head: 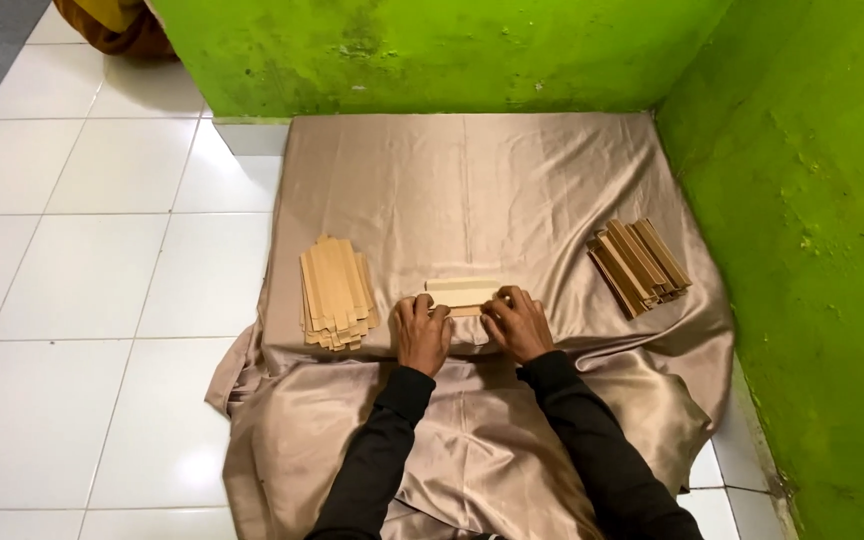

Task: Assembling a wooden box by interlocking pre-cut wooden slats on a cloth-covered floor.

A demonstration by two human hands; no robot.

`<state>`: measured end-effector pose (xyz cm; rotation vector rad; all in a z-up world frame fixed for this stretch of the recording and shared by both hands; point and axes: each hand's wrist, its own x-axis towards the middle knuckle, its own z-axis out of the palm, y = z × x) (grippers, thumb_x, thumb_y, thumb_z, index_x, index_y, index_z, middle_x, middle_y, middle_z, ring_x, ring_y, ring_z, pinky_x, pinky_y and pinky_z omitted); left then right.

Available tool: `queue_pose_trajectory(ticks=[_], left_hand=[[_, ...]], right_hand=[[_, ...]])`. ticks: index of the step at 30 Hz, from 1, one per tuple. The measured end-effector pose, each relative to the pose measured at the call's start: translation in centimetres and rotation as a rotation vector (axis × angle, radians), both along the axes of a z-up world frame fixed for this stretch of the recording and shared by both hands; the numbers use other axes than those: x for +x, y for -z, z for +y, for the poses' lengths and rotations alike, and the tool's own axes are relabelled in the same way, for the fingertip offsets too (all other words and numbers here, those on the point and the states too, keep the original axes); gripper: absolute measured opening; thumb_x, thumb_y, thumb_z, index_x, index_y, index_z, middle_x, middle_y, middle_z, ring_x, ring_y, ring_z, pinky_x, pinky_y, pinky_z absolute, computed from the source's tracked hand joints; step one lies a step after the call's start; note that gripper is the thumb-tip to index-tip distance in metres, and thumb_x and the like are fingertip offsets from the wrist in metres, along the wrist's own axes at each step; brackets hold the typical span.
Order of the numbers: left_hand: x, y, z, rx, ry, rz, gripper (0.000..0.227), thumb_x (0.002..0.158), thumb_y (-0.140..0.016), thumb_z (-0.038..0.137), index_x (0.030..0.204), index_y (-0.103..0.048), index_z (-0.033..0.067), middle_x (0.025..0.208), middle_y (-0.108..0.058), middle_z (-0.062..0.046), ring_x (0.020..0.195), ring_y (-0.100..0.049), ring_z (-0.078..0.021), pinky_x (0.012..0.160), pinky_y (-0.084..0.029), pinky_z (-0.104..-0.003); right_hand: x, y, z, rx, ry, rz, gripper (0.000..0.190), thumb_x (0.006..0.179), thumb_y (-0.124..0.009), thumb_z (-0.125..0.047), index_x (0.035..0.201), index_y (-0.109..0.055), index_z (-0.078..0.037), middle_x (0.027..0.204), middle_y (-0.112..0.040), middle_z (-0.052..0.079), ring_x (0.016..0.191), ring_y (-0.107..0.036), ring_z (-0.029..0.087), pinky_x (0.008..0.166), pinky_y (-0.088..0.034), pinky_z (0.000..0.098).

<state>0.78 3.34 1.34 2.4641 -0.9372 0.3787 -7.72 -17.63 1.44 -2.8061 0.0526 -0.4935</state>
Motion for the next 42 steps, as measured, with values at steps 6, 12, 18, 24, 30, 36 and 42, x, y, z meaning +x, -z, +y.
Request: queue_pose_trajectory(ticks=[6,12,18,24,30,36,42], left_hand=[[1.8,0.4,-0.6,0.022,0.011,0.103,0.010,0.088,-0.074,0.026,0.095,-0.072,0.0179,0.095,-0.056,-0.001,0.109,-0.052,-0.0285,0.092,-0.044,-0.046],[3.1,-0.4,-0.3,-0.012,0.001,0.183,0.010,0.089,-0.073,0.026,0.094,-0.071,0.0176,0.097,-0.055,-0.001,0.115,-0.049,-0.0294,0.100,-0.041,-0.048],[3.4,-1.7,0.0,0.019,0.054,0.157,0.011,0.090,-0.072,0.029,0.095,-0.075,0.0191,0.096,-0.057,0.000,0.115,-0.051,-0.0269,0.104,-0.040,-0.048],[3.2,0.3,-0.3,0.063,0.076,0.079,0.014,0.098,-0.063,0.031,0.094,-0.073,0.0215,0.092,-0.057,0.002,0.109,-0.052,-0.0224,0.104,-0.037,-0.046],[3.0,-0.3,0.2,0.081,0.063,0.130,0.016,0.102,-0.058,0.033,0.099,-0.067,0.0212,0.090,-0.057,0.002,0.106,-0.054,-0.0220,0.103,-0.037,-0.049],[2.9,-0.2,0.6,0.035,-0.002,0.187,0.012,0.103,-0.058,0.029,0.100,-0.067,0.0216,0.090,-0.058,0.003,0.108,-0.055,-0.0206,0.110,-0.030,-0.049],[4.1,0.4,-0.5,0.042,-0.118,0.292,0.009,0.095,-0.068,0.032,0.092,-0.069,0.0241,0.085,-0.061,0.005,0.104,-0.057,-0.0193,0.113,-0.027,-0.053]], right_hand=[[3.2,1.6,-1.6,-0.120,-0.087,0.003,0.012,0.092,-0.071,-0.029,0.102,-0.070,-0.021,0.097,-0.053,0.003,0.089,-0.059,0.029,0.070,-0.052,0.0429],[4.3,0.8,-0.7,-0.247,-0.129,-0.052,0.011,0.092,-0.070,-0.026,0.102,-0.066,-0.022,0.085,-0.055,0.000,0.084,-0.057,0.023,0.068,-0.049,0.0380],[4.7,-0.8,-0.1,-0.261,-0.157,-0.072,0.011,0.098,-0.065,-0.034,0.100,-0.065,-0.023,0.087,-0.053,-0.001,0.083,-0.052,0.020,0.068,-0.047,0.0334],[4.1,1.7,-0.9,-0.188,-0.127,-0.030,0.010,0.099,-0.066,-0.033,0.101,-0.066,-0.023,0.087,-0.055,-0.002,0.087,-0.058,0.021,0.072,-0.049,0.0352],[3.2,1.7,-1.9,0.022,-0.115,-0.013,0.011,0.100,-0.066,-0.030,0.099,-0.068,-0.020,0.088,-0.057,0.001,0.088,-0.060,0.024,0.075,-0.052,0.0377],[2.3,-0.6,-2.2,0.355,-0.065,0.025,0.014,0.095,-0.074,-0.030,0.096,-0.071,-0.016,0.084,-0.061,0.007,0.086,-0.064,0.032,0.077,-0.054,0.0423],[3.3,-3.2,-1.8,0.462,0.038,0.177,0.009,0.086,-0.080,-0.020,0.087,-0.076,-0.013,0.079,-0.069,0.010,0.081,-0.070,0.032,0.075,-0.054,0.0441]])
